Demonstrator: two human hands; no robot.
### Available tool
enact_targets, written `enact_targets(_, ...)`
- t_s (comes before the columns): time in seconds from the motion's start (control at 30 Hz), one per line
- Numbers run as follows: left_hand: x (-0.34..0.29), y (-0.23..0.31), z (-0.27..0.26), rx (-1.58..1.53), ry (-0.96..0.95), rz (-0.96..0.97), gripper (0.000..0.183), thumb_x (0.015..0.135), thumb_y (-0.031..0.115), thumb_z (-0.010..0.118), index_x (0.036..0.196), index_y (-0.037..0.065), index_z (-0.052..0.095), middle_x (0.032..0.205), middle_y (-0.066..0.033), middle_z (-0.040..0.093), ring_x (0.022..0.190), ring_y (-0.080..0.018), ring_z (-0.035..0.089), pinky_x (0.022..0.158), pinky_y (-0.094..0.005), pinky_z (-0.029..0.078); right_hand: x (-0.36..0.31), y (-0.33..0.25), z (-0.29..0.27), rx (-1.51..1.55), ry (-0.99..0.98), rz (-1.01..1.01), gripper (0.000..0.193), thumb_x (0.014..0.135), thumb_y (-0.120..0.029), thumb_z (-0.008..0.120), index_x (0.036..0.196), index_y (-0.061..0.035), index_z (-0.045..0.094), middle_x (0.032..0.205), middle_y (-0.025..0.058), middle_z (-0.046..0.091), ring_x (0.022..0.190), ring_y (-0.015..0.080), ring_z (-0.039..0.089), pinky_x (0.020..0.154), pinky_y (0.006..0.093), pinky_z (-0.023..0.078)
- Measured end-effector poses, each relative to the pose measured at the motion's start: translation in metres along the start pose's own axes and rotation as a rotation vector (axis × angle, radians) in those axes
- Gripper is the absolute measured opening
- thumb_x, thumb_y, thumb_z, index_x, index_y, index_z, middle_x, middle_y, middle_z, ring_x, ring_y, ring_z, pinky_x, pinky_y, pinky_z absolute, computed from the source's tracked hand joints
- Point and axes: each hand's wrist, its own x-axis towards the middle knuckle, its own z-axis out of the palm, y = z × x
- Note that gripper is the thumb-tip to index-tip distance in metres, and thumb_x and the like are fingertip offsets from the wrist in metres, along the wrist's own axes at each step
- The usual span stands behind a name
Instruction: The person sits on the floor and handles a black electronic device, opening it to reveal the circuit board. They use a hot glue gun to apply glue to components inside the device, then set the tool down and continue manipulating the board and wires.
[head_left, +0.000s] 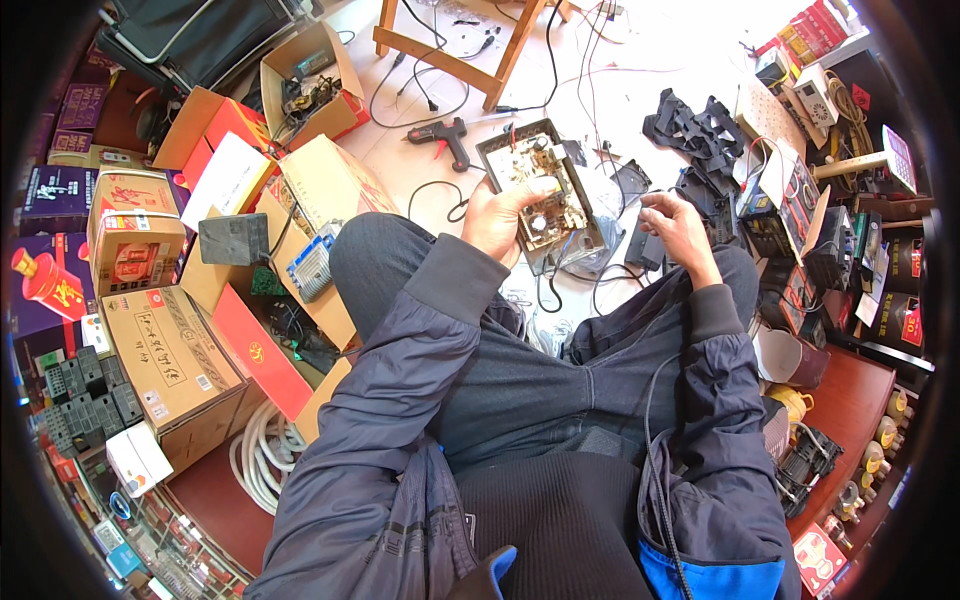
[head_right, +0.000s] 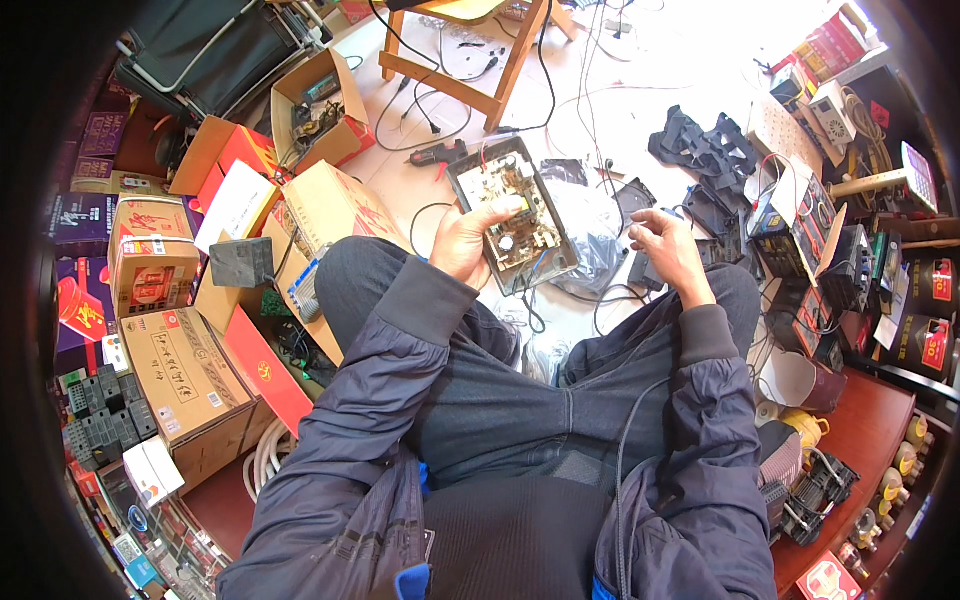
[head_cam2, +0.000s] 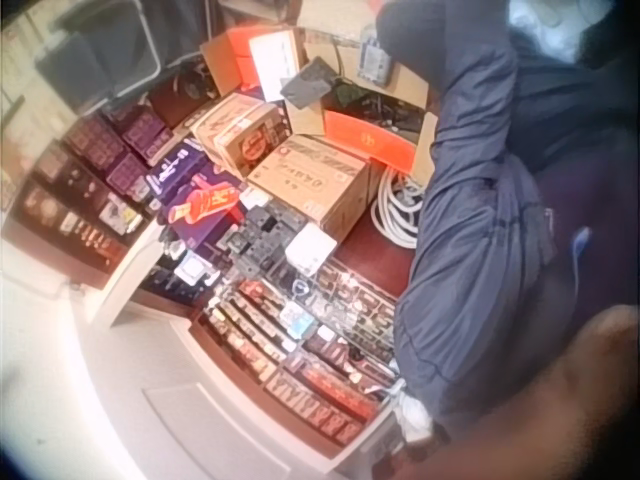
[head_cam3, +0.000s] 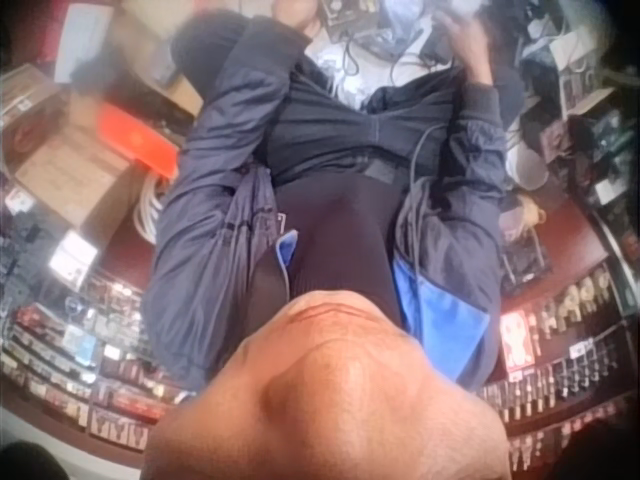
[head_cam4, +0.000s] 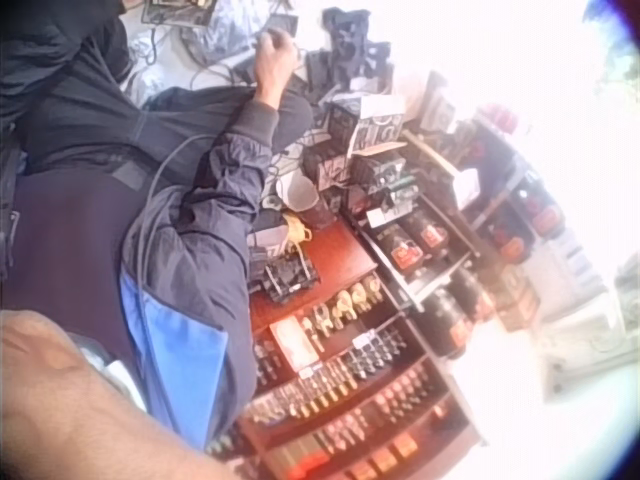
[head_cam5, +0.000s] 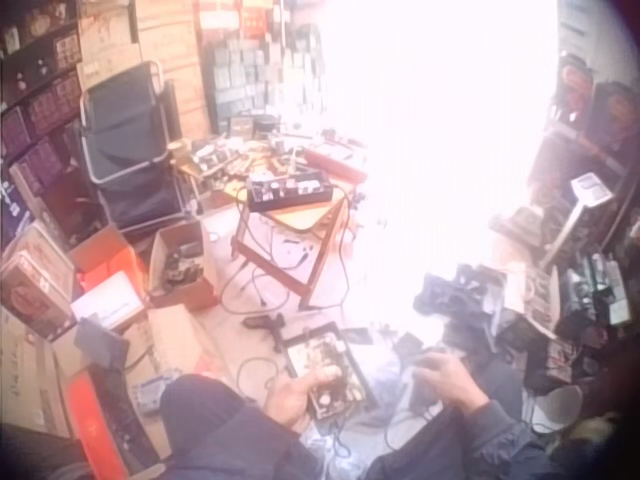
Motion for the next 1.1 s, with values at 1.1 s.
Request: enact_targets(1.1,0.018,-0.035,-0.009,0.119,0.062,-0.067,0.036,0.091,-0.001,0.071,0.126,-0.003,0.063,0.109,-0.0138,0.074,0.094,-0.0249,0.075,0.084,-0.0416,0.065,-0.039,-0.033,0.050,0.564,-0.408,-0.015,0.051,0.100,-0.012,0.070,0.149,-0.0050,0.056,0.123,0.0085,0.070,0.104,0.0127,0.065,0.094,0.0299,0.053)
